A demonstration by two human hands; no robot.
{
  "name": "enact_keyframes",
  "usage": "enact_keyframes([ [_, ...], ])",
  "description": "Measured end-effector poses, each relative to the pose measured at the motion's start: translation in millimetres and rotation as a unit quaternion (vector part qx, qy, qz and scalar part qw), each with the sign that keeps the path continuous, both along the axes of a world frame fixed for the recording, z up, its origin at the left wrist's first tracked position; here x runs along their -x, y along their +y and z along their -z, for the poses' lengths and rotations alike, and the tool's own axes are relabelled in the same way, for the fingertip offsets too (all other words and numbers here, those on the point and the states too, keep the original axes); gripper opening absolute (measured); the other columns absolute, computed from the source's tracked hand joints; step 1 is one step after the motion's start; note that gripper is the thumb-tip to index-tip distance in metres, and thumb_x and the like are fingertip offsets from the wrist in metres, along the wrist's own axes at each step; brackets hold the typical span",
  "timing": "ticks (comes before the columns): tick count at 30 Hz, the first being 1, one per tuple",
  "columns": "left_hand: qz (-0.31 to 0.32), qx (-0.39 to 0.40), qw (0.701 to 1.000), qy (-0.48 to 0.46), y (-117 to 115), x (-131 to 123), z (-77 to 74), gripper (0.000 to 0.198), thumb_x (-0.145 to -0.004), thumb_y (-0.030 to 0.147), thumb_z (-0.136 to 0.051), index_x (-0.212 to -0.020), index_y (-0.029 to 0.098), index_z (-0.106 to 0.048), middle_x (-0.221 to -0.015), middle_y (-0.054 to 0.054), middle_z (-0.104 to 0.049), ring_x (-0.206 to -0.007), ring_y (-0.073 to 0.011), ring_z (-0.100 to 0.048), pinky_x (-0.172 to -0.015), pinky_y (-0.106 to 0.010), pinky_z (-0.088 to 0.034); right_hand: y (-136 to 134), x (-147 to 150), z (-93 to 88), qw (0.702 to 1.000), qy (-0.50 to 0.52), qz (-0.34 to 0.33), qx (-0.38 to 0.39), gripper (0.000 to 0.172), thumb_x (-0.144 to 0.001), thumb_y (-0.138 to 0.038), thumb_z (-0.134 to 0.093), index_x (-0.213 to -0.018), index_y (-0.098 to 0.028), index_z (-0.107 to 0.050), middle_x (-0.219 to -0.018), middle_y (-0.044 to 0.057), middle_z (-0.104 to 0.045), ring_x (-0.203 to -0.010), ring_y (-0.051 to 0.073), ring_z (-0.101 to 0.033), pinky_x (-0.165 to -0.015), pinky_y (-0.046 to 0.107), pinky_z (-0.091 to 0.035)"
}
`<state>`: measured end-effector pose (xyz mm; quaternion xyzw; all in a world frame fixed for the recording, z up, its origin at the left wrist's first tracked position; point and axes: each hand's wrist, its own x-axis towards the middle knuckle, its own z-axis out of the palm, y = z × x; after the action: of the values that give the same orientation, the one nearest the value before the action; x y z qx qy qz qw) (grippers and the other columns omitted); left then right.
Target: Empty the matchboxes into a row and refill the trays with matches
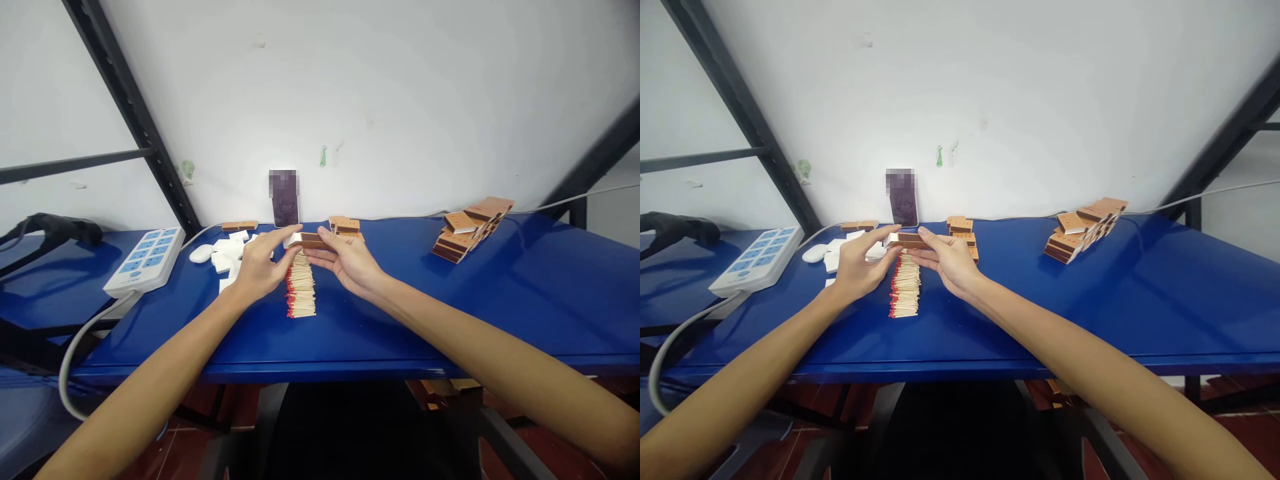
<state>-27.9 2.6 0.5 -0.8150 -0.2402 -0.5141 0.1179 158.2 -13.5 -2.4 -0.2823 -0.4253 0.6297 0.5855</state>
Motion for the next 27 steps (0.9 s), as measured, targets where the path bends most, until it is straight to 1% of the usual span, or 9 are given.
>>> enact_keyframes([
  [4, -0.009, 0.02, 1.0, -0.007, -0.2, -0.4, -1.1, 0.031, -0.091, 0.024, -0.065, -0.121, 0.019, -0.064, -0.108, -0.006, -0.075, -0.085, -0.0164, -0.071, -0.079, -0.03, -0.055, 0.5, -0.7, 0.4, 1.0, -0.016, -0.003, 0.005, 0.023, -0.082, -0.041, -0.076, -0.088, -0.019, -0.072, -0.098, 0.008, -0.076, -0.087, 0.021, -0.074, -0.089, 0.037, -0.061],
  [8, -0.012, 0.033, 0.999, 0.002, -0.6, 0.7, -2.2, 0.035, -0.091, 0.025, -0.064, -0.125, 0.018, -0.06, -0.103, -0.005, -0.074, -0.081, -0.0154, -0.068, -0.077, -0.03, -0.054, 3.8, -1.6, 2.0, 0.998, -0.065, -0.009, -0.014, 0.026, -0.085, -0.045, -0.071, -0.092, -0.02, -0.068, -0.103, 0.008, -0.074, -0.086, 0.019, -0.073, -0.085, 0.038, -0.061],
  [12, -0.026, -0.036, 0.998, 0.039, -1.5, 0.4, -3.1, 0.035, -0.091, 0.019, -0.059, -0.126, 0.019, -0.061, -0.099, -0.006, -0.071, -0.086, -0.0183, -0.064, -0.08, -0.034, -0.053, 3.0, -1.8, 1.4, 0.969, -0.174, 0.106, -0.138, 0.031, -0.077, -0.045, -0.077, -0.086, -0.02, -0.06, -0.091, 0.003, -0.068, -0.078, 0.016, -0.069, -0.078, 0.036, -0.06],
  [14, -0.039, -0.069, 0.996, 0.043, -1.4, -0.4, -3.4, 0.035, -0.09, 0.017, -0.058, -0.125, 0.02, -0.062, -0.094, -0.005, -0.067, -0.085, -0.0186, -0.062, -0.077, -0.033, -0.052, -0.7, 0.0, -0.1, 0.954, -0.193, 0.1, -0.205, 0.03, -0.08, -0.045, -0.073, -0.094, -0.02, -0.062, -0.095, 0.003, -0.069, -0.082, 0.017, -0.069, -0.083, 0.038, -0.059],
  [16, -0.044, -0.095, 0.994, 0.031, -0.8, -0.9, -3.4, 0.033, -0.09, 0.016, -0.059, -0.122, 0.021, -0.063, -0.092, -0.005, -0.065, -0.084, -0.0179, -0.061, -0.075, -0.032, -0.052, -4.9, 3.0, -1.3, 0.953, -0.185, 0.051, -0.235, 0.031, -0.084, -0.045, -0.069, -0.102, -0.021, -0.065, -0.106, 0.005, -0.07, -0.096, 0.019, -0.068, -0.093, 0.041, -0.055],
  [19, -0.029, -0.113, 0.993, 0.032, 0.1, 0.0, -3.4, 0.031, -0.09, 0.017, -0.062, -0.12, 0.021, -0.064, -0.09, -0.005, -0.062, -0.082, -0.0175, -0.059, -0.073, -0.032, -0.052, -7.4, 7.4, -1.1, 0.962, -0.147, -0.002, -0.228, 0.027, -0.083, -0.041, -0.07, -0.102, -0.022, -0.068, -0.11, 0.005, -0.071, -0.109, 0.021, -0.065, -0.104, 0.045, -0.049],
  [22, -0.016, -0.077, 0.994, 0.07, 0.6, 2.2, -3.5, 0.035, -0.092, 0.023, -0.063, -0.127, 0.024, -0.06, -0.095, -0.005, -0.06, -0.088, -0.0188, -0.058, -0.077, -0.035, -0.053, -5.3, 7.5, -0.5, 0.981, -0.089, -0.032, -0.172, 0.022, -0.079, -0.031, -0.072, -0.099, -0.022, -0.07, -0.102, 0.004, -0.074, -0.104, 0.021, -0.067, -0.105, 0.046, -0.049],
  [24, -0.008, -0.027, 0.994, 0.109, 0.8, 3.9, -4.1, 0.04, -0.095, 0.029, -0.06, -0.134, 0.027, -0.055, -0.108, -0.008, -0.058, -0.101, -0.0217, -0.057, -0.086, -0.04, -0.053, -3.4, 4.8, -1.9, 0.989, -0.054, -0.048, -0.131, 0.021, -0.077, -0.025, -0.071, -0.097, -0.022, -0.071, -0.097, 0.003, -0.075, -0.101, 0.02, -0.068, -0.104, 0.045, -0.049],
  [27, 0.014, 0.051, 0.982, 0.18, 2.2, 7.8, -5.4, 0.049, -0.099, 0.031, -0.048, -0.148, 0.028, -0.039, -0.134, -0.013, -0.048, -0.122, -0.0268, -0.05, -0.101, -0.049, -0.048, -2.0, -0.3, -5.8, 0.992, -0.027, -0.063, -0.103, 0.02, -0.074, -0.021, -0.071, -0.094, -0.021, -0.073, -0.098, 0.003, -0.076, -0.103, 0.021, -0.068, -0.106, 0.045, -0.049],
])
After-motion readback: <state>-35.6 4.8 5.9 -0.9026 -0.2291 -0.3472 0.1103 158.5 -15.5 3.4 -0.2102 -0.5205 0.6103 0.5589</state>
